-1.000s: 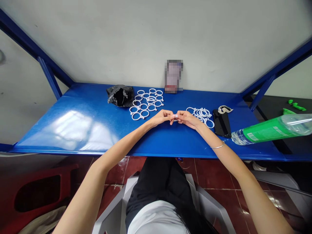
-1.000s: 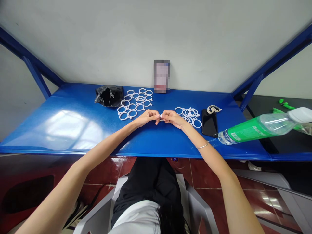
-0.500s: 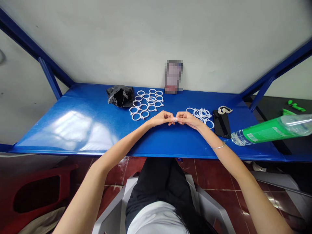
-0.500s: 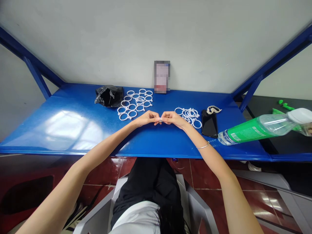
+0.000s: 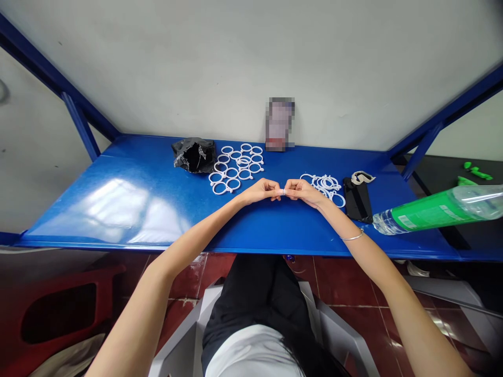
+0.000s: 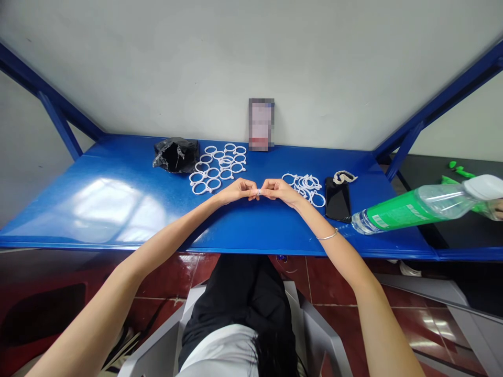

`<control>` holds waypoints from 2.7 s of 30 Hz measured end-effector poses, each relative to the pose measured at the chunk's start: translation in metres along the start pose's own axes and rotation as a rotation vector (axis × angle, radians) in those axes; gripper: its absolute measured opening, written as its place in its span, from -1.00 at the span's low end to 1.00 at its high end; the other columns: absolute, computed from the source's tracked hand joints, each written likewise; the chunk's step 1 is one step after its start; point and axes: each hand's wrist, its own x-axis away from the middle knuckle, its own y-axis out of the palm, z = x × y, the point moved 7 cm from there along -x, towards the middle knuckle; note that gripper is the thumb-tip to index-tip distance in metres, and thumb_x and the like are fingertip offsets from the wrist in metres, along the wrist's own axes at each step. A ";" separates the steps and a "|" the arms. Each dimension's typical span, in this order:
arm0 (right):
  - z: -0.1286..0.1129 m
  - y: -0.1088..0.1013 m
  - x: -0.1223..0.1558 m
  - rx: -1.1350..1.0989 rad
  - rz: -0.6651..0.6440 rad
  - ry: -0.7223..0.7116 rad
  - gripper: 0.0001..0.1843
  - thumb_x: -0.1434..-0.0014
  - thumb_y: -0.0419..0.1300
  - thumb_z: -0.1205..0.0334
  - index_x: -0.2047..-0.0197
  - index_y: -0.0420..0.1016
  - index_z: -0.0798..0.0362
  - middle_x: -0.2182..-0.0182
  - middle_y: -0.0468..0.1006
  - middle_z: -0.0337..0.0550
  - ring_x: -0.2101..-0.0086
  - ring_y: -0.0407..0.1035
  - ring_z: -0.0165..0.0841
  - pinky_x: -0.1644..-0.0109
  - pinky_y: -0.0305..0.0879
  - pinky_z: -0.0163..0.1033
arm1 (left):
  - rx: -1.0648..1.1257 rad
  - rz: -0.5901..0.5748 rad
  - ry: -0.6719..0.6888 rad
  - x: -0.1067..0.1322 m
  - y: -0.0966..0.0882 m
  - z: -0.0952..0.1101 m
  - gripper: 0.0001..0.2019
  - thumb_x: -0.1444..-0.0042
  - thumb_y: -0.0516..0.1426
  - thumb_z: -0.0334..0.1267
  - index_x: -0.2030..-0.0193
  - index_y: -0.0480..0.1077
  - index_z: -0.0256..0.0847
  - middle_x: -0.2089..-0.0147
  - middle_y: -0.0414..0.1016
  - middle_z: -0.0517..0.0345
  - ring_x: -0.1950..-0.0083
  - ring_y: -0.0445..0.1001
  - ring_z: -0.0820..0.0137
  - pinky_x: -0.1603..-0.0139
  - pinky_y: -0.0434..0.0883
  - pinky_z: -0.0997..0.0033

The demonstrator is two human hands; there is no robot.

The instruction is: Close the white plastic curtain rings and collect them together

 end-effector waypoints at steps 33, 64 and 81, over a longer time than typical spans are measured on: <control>-0.002 -0.010 -0.001 -0.020 0.237 -0.113 -0.59 -0.02 0.40 -0.09 0.23 0.47 0.03 0.44 0.49 -0.27 0.54 0.22 -0.50 0.45 0.17 -0.32 | 0.229 0.249 0.048 -0.004 -0.015 -0.012 -0.44 0.05 0.27 0.26 0.29 0.33 -0.27 0.59 0.20 0.36 0.57 0.17 0.61 0.52 0.21 0.56; -0.023 -0.013 0.009 0.369 0.435 -0.404 -0.65 -0.14 0.30 -0.11 0.23 0.50 0.00 0.41 0.59 -0.20 0.41 0.50 -0.34 0.26 0.47 -0.20 | -0.744 0.452 0.326 0.008 -0.021 0.007 -0.46 -0.16 0.17 0.17 -0.08 0.36 -0.24 0.24 0.48 0.11 0.49 0.31 0.54 0.40 0.33 0.50; -0.044 0.004 0.020 0.802 0.466 -0.629 -0.79 -0.34 0.11 0.10 0.08 0.49 -0.02 0.18 0.57 -0.07 0.24 0.50 -0.26 0.20 0.50 -0.14 | -0.841 0.493 0.316 0.012 -0.021 0.012 -0.53 -0.13 0.20 0.12 0.02 0.35 -0.22 0.40 0.41 0.22 0.49 0.35 0.49 0.46 0.24 0.52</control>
